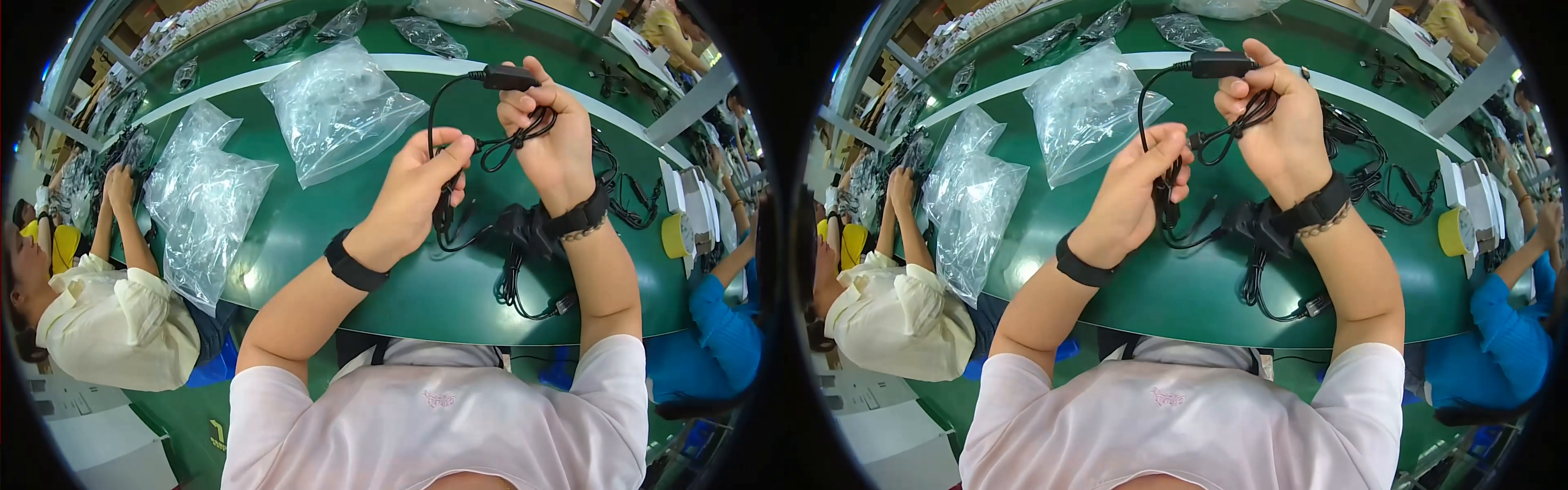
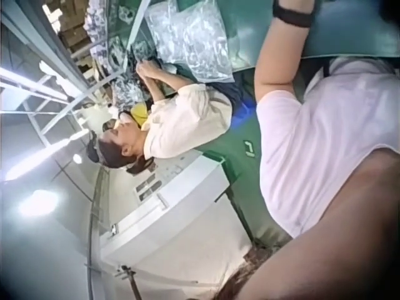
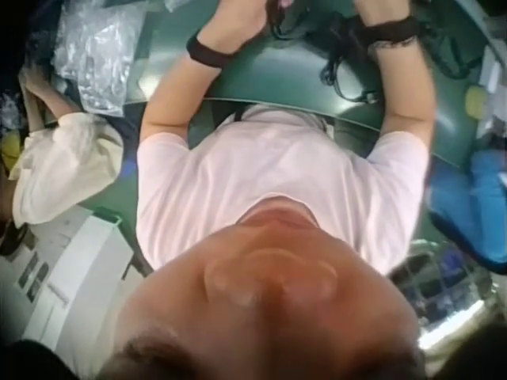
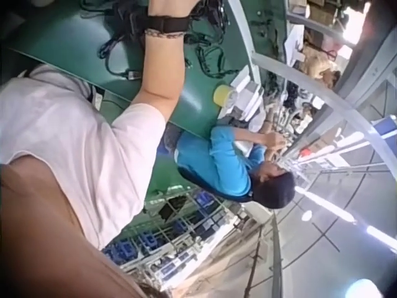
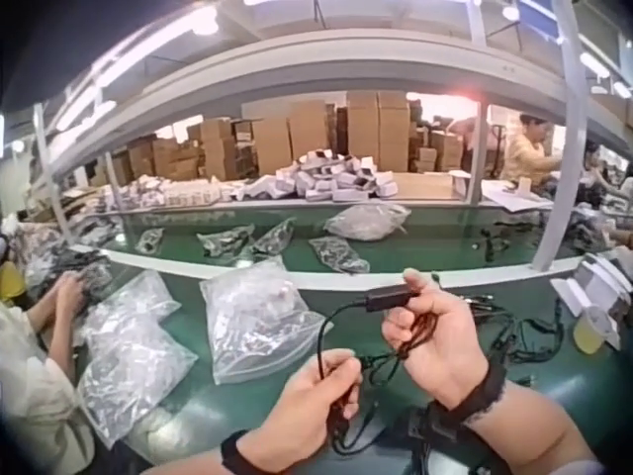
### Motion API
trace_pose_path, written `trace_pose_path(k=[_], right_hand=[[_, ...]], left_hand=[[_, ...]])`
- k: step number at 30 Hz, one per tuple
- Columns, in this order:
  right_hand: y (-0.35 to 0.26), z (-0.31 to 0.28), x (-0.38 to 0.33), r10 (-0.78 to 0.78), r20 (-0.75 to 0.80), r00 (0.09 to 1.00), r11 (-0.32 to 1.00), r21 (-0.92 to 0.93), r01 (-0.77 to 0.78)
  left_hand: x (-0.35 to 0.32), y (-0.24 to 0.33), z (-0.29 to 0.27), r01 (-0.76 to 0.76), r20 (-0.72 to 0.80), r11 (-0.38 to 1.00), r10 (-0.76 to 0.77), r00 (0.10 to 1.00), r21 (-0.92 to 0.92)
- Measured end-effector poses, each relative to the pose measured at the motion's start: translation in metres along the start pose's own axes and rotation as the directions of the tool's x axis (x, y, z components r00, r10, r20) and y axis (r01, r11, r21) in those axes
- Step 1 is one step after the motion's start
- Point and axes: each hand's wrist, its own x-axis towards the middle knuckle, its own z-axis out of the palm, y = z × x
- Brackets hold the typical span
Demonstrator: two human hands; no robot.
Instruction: The person picks up a power cable, folds the cord, and slides it into a plastic bag by hand. This process is repeated multiple times with other cables and bags throughout the video.
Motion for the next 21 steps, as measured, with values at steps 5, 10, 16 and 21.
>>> trace_pose_path(k=[5,10,16,21], right_hand=[[0.007,0.013,-0.009,0.015,0.006,1.0,0.996,0.083,-0.016],[0.024,0.012,-0.014,0.011,0.081,0.997,0.988,-0.155,0.002],[0.062,-0.003,-0.023,-0.058,0.378,0.924,0.633,-0.702,0.327],[0.068,0.002,-0.031,0.058,0.394,0.917,0.292,-0.885,0.362]], left_hand=[[0.008,0.009,-0.014,0.168,-0.183,0.969,-0.135,0.974,0.179],[0.013,0.018,-0.02,0.206,-0.038,0.897,-0.24,0.97,-0.39],[0.005,0.041,-0.036,0.0,-0.055,0.731,-0.051,0.997,-0.683],[0.001,0.052,-0.041,-0.095,-0.126,0.737,0.013,0.992,-0.67]])
